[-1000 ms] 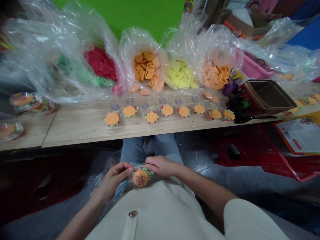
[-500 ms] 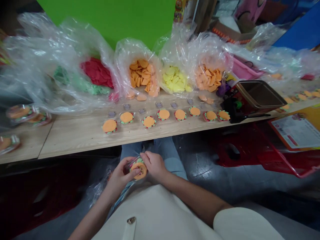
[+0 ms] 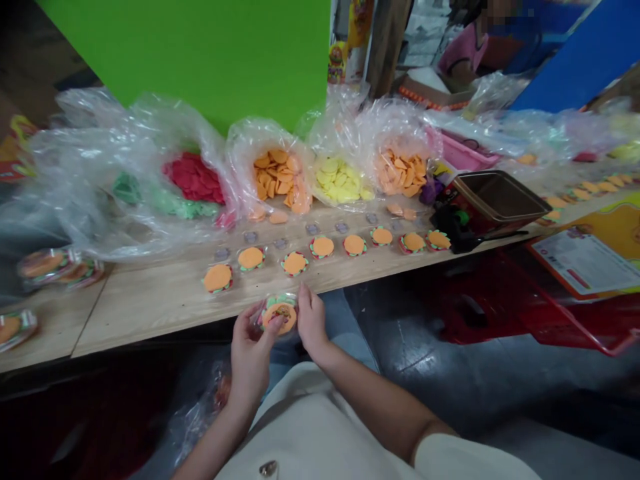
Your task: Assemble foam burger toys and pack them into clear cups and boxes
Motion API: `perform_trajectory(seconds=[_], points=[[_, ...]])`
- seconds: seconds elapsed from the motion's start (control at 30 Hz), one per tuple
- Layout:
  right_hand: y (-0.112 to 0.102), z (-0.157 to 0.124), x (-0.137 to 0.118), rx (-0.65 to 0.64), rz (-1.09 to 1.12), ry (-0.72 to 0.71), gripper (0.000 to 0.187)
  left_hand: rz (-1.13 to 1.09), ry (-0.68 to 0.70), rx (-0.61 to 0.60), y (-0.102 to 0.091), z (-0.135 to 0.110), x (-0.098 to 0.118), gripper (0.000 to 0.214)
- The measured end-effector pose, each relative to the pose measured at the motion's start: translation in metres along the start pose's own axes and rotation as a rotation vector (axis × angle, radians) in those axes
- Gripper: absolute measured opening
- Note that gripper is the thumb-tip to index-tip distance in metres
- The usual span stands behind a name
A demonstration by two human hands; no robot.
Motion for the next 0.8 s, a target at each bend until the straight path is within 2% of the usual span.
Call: perform_trajectory(seconds=[0.1,0.2,0.27,0.37,0.4,0.43,0.47,0.53,0.67,0.8], points=[[0.011,0.016,-0.006,0.017,0.091,-0.034,0.040,-0.049,0.027,0.133,0.012,0.001,0.003,0.051],[0.018,0.034,-0.019,-0.023,0.041,-0.131,0.041,-0.130,-0.009,0.159,0.015,0.008,0.009,0.054],[0.020,0.044,-0.028,-0.055,-0.014,-0.207,0.041,-0.145,-0.033,0.043,0.013,0.018,0.019,0.054],[0.027,0.052,-0.040,-0.190,-0.153,-0.319,0.042,-0.075,-0.074,-0.302,0.013,0.033,0.035,0.059],[0.030,0.053,-0.044,-0.234,-0.203,-0.349,0.042,-0.051,-0.081,-0.373,0.012,0.036,0.038,0.060],[0.032,0.054,-0.047,-0.254,-0.247,-0.377,0.042,-0.042,-0.083,-0.395,0.011,0.040,0.040,0.060],[0.032,0.055,-0.050,-0.249,-0.282,-0.398,0.041,-0.048,-0.079,-0.372,0.011,0.042,0.040,0.059],[0.030,0.056,-0.054,-0.176,-0.318,-0.405,0.040,-0.078,-0.048,-0.247,0.012,0.046,0.038,0.053],[0.023,0.052,-0.045,-0.039,-0.265,-0.268,0.046,-0.118,0.096,-0.010,0.022,0.042,0.032,0.046],[0.020,0.047,-0.031,0.052,-0.111,-0.200,0.047,-0.130,0.202,0.088,0.028,0.034,0.034,0.041]])
Point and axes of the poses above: each hand's wrist, its own z-axis towards the middle knuckle, its own y-axis out of the palm, x = y × z, the point moved 5 cm from there along z, towards the middle knuckle, and after that the axes turned 12 degrees about z, right-handed, at the moved point
